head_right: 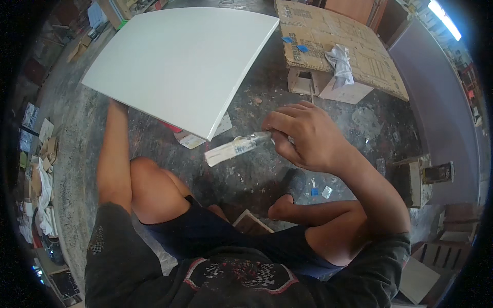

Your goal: The person applies a white substance to the edges of a rectangular wooden panel using a brush, dipping the brush into a small container and steadying the panel by hand.

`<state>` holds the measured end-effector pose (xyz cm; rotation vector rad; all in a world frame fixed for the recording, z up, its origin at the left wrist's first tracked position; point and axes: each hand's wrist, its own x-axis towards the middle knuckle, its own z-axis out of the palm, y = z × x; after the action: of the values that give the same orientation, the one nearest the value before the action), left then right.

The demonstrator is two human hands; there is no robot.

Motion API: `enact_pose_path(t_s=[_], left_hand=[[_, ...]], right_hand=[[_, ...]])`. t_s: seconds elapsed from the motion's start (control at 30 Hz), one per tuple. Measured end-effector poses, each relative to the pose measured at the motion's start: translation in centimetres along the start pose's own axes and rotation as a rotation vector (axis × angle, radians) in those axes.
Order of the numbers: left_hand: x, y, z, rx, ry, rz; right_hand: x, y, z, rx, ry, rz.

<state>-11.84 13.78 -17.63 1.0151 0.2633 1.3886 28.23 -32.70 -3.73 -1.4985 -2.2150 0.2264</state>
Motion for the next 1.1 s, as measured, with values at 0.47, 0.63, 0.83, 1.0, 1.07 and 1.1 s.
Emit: enact_pose_path(t_s=[0.47,0.63,0.83,1.0,1.07,1.1], left_hand=[[1.3,-0.5,-0.3,0.021,-0.036,-0.024],[1.3,-0.7,-0.6,0.028,-0.042,-0.028],[1.3,-0.8,-0.8,0.03,-0.052,-0.035],[1.5,-0.6,-1.3,0.041,-0.06,-0.037],[1.6,-1.0,-1.0,0.037,-0.061,-0.042],[1.7,-0.8,-1.1,0.044,-0.067,-0.041]], right_hand=[[1.2,0.5,1.3,-0.001,0.024,0.015],[0.8,0.1,1.1,-0.004,-0.018,-0.005],[0.1,0.3,1.7,0.026,0.007,0.077],[-0.3,-0.3,1.5,0.045,-0.022,0.062],[-0.5,-0.3,1.6,0.044,-0.008,0.081],[-0.5,0.0,1.7,0.043,-0.002,0.088]])
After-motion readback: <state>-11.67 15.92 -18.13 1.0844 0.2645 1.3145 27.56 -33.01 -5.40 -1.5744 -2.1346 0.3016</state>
